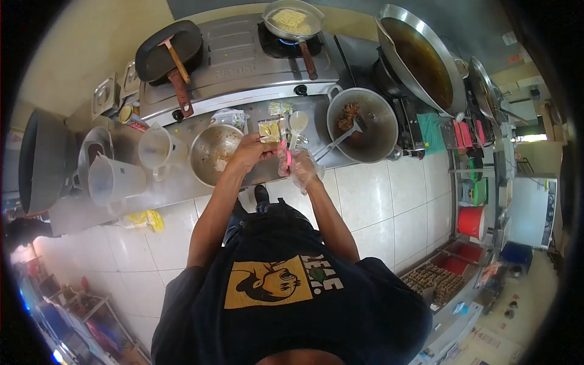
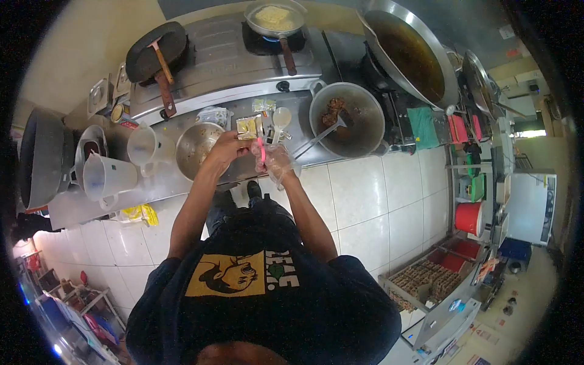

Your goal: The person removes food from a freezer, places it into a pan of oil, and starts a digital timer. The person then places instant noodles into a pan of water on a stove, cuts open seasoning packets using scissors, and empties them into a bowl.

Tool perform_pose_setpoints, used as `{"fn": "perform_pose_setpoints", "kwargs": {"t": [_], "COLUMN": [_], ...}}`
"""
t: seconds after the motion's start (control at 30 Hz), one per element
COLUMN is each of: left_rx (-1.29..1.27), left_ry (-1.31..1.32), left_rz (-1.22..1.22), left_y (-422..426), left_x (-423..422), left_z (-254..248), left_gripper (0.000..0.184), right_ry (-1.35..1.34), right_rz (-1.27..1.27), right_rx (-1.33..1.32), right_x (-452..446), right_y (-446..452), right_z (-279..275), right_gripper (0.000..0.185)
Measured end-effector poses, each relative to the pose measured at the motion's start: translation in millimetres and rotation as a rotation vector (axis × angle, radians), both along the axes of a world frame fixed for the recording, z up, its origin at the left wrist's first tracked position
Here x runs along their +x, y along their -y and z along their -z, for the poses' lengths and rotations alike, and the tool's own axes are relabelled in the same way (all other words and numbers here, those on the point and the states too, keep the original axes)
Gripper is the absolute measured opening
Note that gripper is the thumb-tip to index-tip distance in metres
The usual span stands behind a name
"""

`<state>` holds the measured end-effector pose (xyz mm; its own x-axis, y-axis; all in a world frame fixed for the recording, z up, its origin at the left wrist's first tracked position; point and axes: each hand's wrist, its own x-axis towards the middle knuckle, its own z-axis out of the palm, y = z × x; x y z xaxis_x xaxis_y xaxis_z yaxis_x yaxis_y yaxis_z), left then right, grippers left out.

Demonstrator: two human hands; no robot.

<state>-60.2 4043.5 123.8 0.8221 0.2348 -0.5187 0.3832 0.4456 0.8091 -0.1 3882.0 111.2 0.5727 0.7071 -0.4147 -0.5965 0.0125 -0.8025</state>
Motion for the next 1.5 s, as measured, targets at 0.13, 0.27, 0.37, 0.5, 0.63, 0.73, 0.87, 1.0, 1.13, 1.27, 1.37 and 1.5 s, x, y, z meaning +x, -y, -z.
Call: {"fn": "perform_pose_setpoints", "kwargs": {"t": [0.13, 0.27, 0.37, 0.5, 0.63, 0.73, 0.87, 1.0, 1.13, 1.27, 1.37, 1.5], "left_rx": [-0.102, -0.147, -0.149, 0.063, 0.784, 1.332, 1.435, 1.466, 1.459, 1.488, 1.503, 1.518], "left_ry": [0.021, 0.007, -0.011, 0.039, -0.064, -0.132, -0.178, -0.131, -0.057, -0.115, -0.1, -0.068], "left_rz": [0.154, 0.183, 0.185, 0.066, -0.008, 0.055, 0.139, 0.167, 0.124, 0.175, 0.14, 0.148], "left_y": [2.9, 4.4, 4.4, -14.0, -64.8, -71.7, -72.3, -78.0, -82.2, -77.1, -85.9, -90.9], "left_x": [4.7, 9.8, 3.8, -28.4, -67.4, -79.7, -81.1, -81.3, -83.0, -79.2, -81.8, -84.2], "left_z": [18.8, 29.3, 27.0, 4.8, 42.5, 52.7, 50.1, 57.8, 70.1, 49.2, 66.0, 65.6], "left_gripper": [0.02, 0.019, 0.018, 0.026, 0.026, 0.026, 0.025, 0.023, 0.019, 0.014, 0.012, 0.012], "right_ry": [-0.099, -0.057, -0.17, -0.108, -0.13, -0.145, -0.155, -0.137, -0.149, -0.111, -0.089, -0.122], "right_rz": [0.05, 0.09, 0.135, 0.103, 0.074, 0.08, 0.059, 0.031, 0.044, 0.016, 0.048, 0.072], "right_rx": [-0.053, -0.245, -0.099, -0.096, -0.159, -0.13, -0.126, -0.122, -0.113, -0.128, -0.14, -0.12], "right_x": [6.8, 15.9, 11.8, 2.7, -8.5, -16.6, -16.8, -13.0, -11.1, -8.5, -9.3, -7.9], "right_y": [-2.1, -6.8, -2.1, 11.8, 27.3, 31.2, 31.0, 33.4, 33.3, 34.8, 34.2, 35.1], "right_z": [8.0, 21.8, 12.8, 25.0, 26.4, 26.8, 25.7, 22.3, 19.9, 16.3, 12.8, 13.7], "right_gripper": [0.029, 0.041, 0.044, 0.053, 0.058, 0.056, 0.047, 0.052, 0.055, 0.053, 0.049, 0.049]}}
